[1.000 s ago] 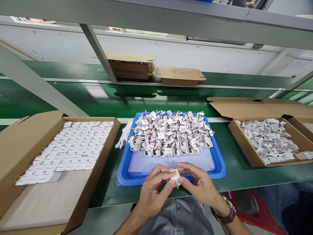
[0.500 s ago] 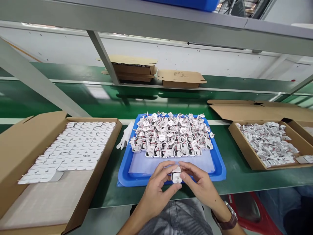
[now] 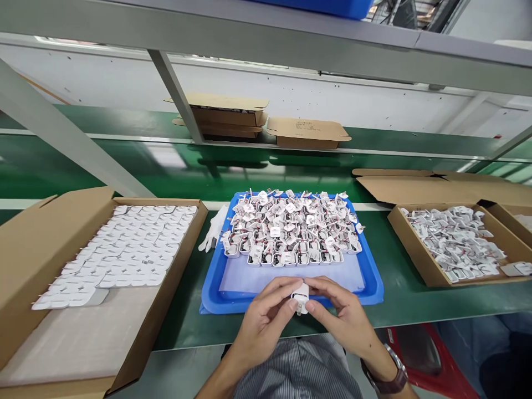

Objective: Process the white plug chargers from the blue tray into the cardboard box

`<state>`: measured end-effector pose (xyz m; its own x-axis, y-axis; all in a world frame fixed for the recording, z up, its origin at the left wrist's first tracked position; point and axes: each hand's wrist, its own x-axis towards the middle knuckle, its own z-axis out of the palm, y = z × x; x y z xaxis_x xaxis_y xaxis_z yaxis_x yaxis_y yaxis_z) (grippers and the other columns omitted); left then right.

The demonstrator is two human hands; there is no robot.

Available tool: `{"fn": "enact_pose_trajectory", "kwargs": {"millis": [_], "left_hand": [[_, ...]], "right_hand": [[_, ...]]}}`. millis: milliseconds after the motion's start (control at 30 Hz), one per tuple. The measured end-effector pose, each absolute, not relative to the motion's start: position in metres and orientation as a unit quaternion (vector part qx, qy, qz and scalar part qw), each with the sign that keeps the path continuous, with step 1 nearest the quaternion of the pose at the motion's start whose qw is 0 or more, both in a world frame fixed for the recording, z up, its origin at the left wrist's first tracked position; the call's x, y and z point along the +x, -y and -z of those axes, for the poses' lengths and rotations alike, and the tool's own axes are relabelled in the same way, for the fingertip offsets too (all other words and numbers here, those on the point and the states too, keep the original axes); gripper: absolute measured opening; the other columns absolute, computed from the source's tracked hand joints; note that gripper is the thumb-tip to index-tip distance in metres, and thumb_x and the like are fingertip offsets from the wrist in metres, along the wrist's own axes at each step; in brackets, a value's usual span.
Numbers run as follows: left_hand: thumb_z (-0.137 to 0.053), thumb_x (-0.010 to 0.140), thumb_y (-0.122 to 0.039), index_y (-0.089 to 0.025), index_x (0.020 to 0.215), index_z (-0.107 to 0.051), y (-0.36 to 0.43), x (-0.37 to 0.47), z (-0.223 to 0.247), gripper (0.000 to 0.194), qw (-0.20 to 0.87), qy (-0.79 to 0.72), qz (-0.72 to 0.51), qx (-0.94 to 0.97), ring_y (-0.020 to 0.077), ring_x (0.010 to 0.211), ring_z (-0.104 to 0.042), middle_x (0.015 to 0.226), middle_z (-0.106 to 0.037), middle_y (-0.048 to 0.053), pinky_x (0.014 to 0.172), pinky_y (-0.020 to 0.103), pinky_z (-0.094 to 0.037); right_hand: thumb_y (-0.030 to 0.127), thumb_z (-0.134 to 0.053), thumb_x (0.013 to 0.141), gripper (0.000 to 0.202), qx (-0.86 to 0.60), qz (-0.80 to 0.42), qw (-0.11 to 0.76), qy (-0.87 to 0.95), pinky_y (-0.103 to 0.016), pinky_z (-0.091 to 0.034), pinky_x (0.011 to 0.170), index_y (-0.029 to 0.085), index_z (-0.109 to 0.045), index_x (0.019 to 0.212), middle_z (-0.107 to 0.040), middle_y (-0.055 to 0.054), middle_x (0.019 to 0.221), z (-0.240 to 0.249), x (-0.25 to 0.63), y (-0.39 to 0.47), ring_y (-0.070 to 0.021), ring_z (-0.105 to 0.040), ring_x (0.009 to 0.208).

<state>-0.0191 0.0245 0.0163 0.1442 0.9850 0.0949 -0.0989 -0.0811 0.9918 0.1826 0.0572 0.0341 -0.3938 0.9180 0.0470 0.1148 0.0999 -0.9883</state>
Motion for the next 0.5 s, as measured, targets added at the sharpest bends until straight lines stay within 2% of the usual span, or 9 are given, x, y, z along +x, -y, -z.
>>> {"fn": "enact_pose_trajectory", "kwargs": {"millis": [100,300,500], "left_hand": [[-0.059,0.105,-0.026,-0.032,0.133,-0.074,-0.024,-0.019,-0.019,0.032,0.515,-0.416,-0.499,0.559,0.0234,0.123,-0.066,0.130,-0.070,0.009,0.104,0.033,-0.056],[-0.065,0.102,-0.027,-0.027,0.126,-0.078,-0.033,-0.020,-0.013,0.028,0.543,-0.378,-0.513,0.548,0.0242,0.106,-0.071,0.117,-0.070,0.012,0.087,0.034,-0.062],[-0.069,0.099,-0.026,-0.027,0.123,-0.079,-0.042,-0.025,-0.005,0.026,0.567,-0.349,-0.521,0.534,0.0219,0.095,-0.071,0.111,-0.069,0.012,0.079,0.034,-0.061]], "right_hand": [[0.037,-0.074,0.096,0.032,-0.412,-0.529,0.376,0.639,-0.037,-0.061,0.099,0.030,-0.074,0.128,-0.076,-0.007,0.122,-0.034,0.183,-0.057,-0.0209,-0.073,0.109],[0.036,-0.073,0.096,0.031,-0.423,-0.515,0.376,0.643,-0.037,-0.061,0.094,0.029,-0.075,0.126,-0.076,-0.007,0.115,-0.031,0.183,-0.058,-0.0206,-0.072,0.102],[0.033,-0.068,0.099,0.026,-0.410,-0.516,0.360,0.660,-0.036,-0.058,0.091,0.029,-0.075,0.124,-0.072,-0.005,0.104,-0.033,0.177,-0.064,-0.0200,-0.069,0.097]]}}
